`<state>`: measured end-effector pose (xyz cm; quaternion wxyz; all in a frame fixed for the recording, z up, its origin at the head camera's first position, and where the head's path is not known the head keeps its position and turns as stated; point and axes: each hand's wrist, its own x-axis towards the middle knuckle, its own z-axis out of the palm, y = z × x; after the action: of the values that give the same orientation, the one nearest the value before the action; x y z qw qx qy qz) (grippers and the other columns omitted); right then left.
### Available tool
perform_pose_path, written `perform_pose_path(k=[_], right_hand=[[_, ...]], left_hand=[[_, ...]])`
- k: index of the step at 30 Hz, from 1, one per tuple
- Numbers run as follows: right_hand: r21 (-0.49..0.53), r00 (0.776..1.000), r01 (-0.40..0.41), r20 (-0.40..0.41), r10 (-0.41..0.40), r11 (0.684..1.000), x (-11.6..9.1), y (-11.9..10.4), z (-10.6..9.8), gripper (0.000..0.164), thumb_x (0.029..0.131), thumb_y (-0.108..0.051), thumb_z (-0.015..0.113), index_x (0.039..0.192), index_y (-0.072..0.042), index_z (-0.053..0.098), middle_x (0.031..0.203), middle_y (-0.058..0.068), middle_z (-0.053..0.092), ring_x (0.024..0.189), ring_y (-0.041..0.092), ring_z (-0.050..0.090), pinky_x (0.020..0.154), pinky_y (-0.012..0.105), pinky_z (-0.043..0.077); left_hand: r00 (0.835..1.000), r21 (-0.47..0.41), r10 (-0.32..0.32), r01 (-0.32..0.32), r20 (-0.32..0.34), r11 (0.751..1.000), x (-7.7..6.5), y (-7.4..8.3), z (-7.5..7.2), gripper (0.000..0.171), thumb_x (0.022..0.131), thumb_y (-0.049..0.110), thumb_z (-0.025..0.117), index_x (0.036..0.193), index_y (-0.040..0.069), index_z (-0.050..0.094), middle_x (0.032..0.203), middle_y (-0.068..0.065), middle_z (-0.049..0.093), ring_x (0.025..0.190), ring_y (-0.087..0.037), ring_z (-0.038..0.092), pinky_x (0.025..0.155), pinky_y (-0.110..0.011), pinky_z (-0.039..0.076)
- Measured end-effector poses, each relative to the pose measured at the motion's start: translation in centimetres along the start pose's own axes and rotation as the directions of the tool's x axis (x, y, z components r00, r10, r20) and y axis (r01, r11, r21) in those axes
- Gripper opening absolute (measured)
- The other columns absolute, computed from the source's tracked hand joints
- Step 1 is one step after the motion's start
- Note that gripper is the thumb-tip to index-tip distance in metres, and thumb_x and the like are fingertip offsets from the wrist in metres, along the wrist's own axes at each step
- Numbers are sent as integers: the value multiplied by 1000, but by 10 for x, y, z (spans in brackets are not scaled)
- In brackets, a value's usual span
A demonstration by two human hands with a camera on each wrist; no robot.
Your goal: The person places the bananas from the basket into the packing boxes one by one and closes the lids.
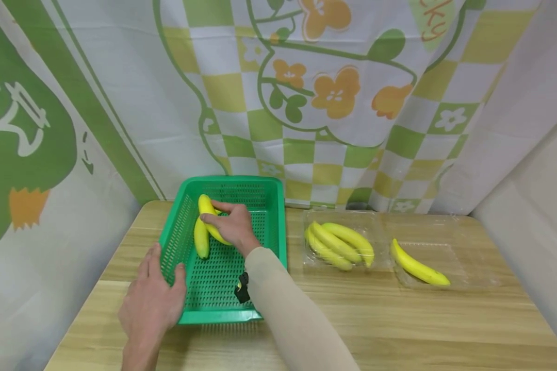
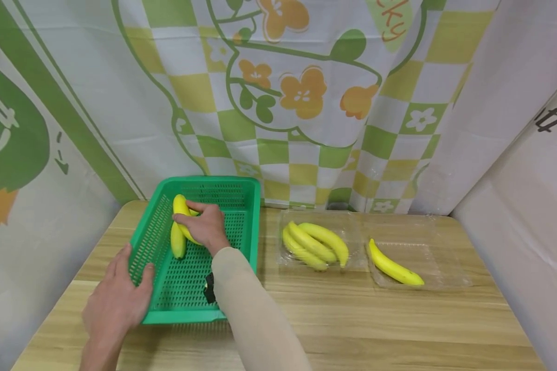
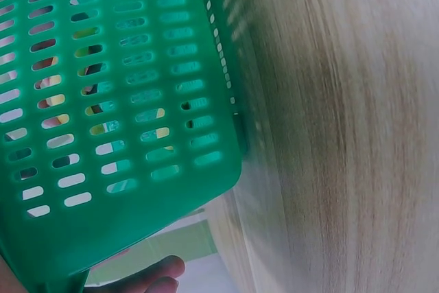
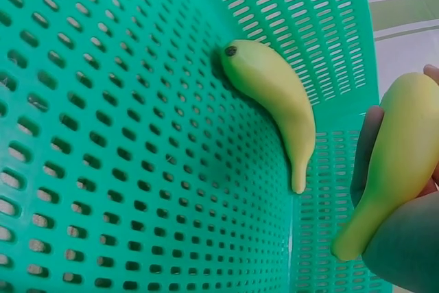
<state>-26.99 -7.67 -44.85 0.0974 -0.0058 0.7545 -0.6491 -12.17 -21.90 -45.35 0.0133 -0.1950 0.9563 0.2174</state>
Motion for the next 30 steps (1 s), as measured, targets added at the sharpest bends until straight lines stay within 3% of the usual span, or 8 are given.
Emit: perform_pose_path(k=[6,14,30], right_hand=[[33,1000,17,6,-17,999,-2,-2,-4,45,91,-28,86,134,-27,75,134,2,75,100,10,72,81,28,60],[53,998,53,16,-54,997,-3,-4,-18,45,91,-25,85,135,-22,75,132,6,76,96,12,75,81,28,62],[44,997,67,36,-69,997,-3,-11,-24,45,92,-27,84,135,-22,75,127,10,77,92,11,73,79,27,62]], left_hand=[[1000,6,-12,12,19,1000,-1,1,1,83,108,66,24,172,23,-5,180,-13,10,132,-63,50,59,-57,55],[999,22,9,-10,34,1000,-2,8,5,82,108,66,21,172,22,-5,181,-12,8,137,-65,44,69,-68,57],[1000,17,18,-18,-2,1000,0,9,3,78,110,58,26,172,22,-3,180,-15,12,137,-65,43,67,-69,55]])
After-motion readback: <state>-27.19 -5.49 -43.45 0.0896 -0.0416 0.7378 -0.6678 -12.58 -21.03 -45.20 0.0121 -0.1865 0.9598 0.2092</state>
